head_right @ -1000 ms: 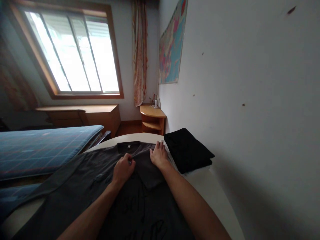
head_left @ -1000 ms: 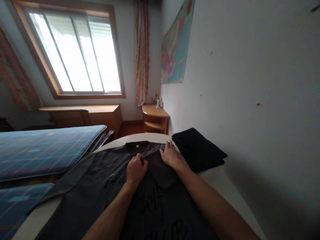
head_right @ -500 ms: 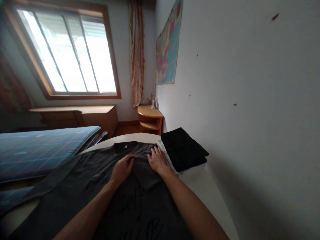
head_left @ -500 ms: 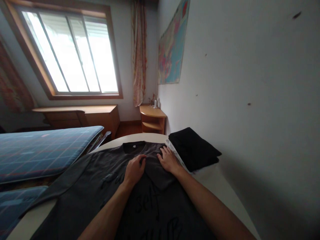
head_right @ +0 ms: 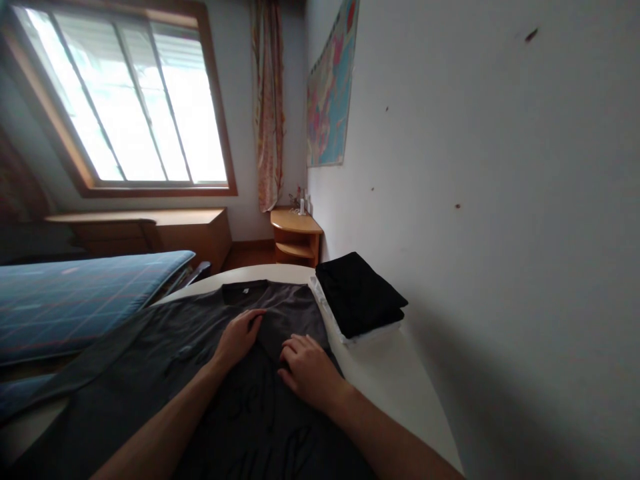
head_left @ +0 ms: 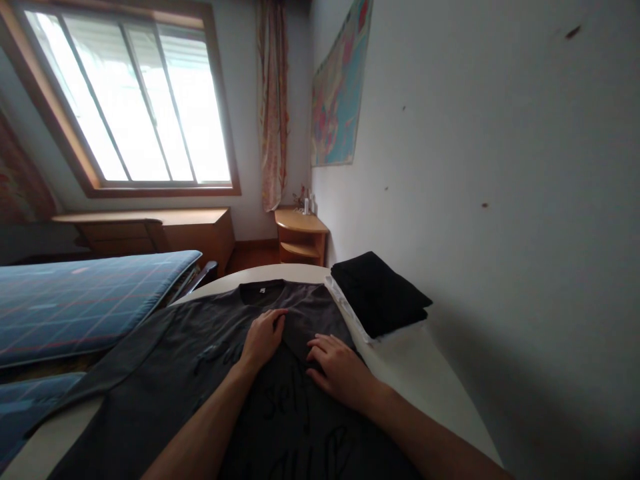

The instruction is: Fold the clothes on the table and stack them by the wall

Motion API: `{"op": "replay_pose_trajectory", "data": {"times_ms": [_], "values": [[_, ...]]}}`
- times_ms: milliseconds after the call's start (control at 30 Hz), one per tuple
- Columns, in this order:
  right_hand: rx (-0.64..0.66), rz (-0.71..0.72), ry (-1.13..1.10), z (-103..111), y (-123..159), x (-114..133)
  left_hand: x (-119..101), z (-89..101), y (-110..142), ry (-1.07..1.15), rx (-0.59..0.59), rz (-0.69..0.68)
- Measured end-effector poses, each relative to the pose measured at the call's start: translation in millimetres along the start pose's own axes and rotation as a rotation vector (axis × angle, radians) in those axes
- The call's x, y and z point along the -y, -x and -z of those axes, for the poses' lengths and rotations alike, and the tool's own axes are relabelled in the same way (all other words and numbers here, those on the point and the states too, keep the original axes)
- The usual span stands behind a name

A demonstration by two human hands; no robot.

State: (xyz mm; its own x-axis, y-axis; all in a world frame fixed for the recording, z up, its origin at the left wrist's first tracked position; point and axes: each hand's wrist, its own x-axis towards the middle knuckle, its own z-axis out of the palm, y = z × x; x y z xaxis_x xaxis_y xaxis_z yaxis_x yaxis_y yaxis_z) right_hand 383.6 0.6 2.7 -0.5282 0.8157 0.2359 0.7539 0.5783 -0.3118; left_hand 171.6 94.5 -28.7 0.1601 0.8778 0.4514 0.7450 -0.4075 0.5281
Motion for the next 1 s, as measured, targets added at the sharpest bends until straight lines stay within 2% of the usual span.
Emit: {"op": "replay_pose_trajectory", "data": {"times_ms": [133,300,433,533,600,667,767,833,1000], "values": [[-0.014,-0.044,0.026,8.4,-4.3,-4.4,-2.6,1.2,0.4,0.009,-0.012,0.017],[-0.158,-0.066,-0.069,14.5,-2.0,-2.7,-2.3,3.6,0.3,0.001,-0.046,0.071],[-0.060,-0.031,-0.087,17.9,1.3,1.7,-0.9,7.3,0.2,-0.034,-0.079,0.116],[-0.032,-0.088,-0.065,15.1,3.2,1.2,-4.0,8.7,1.8,-0.048,-0.079,0.026],[0.016,-0.146,-0.044,9.6,4.0,-2.5,-7.4,6.9,4.9,-0.073,-0.008,-0.098],[0.094,-0.176,-0.019,3.3,4.3,-7.6,-9.8,2.8,9.0,-0.128,0.129,-0.183],[0.137,-0.173,-0.005,-2.0,4.0,-14.4,-9.3,-4.4,14.2,-0.223,0.297,-0.174],[0.119,-0.203,0.006,-1.5,3.9,-17.6,-7.7,-7.4,15.5,-0.255,0.333,-0.161],[0.099,-0.366,0.071,-0.2,5.3,-22.9,-7.7,-7.3,14.4,-0.274,0.333,-0.168]]}}
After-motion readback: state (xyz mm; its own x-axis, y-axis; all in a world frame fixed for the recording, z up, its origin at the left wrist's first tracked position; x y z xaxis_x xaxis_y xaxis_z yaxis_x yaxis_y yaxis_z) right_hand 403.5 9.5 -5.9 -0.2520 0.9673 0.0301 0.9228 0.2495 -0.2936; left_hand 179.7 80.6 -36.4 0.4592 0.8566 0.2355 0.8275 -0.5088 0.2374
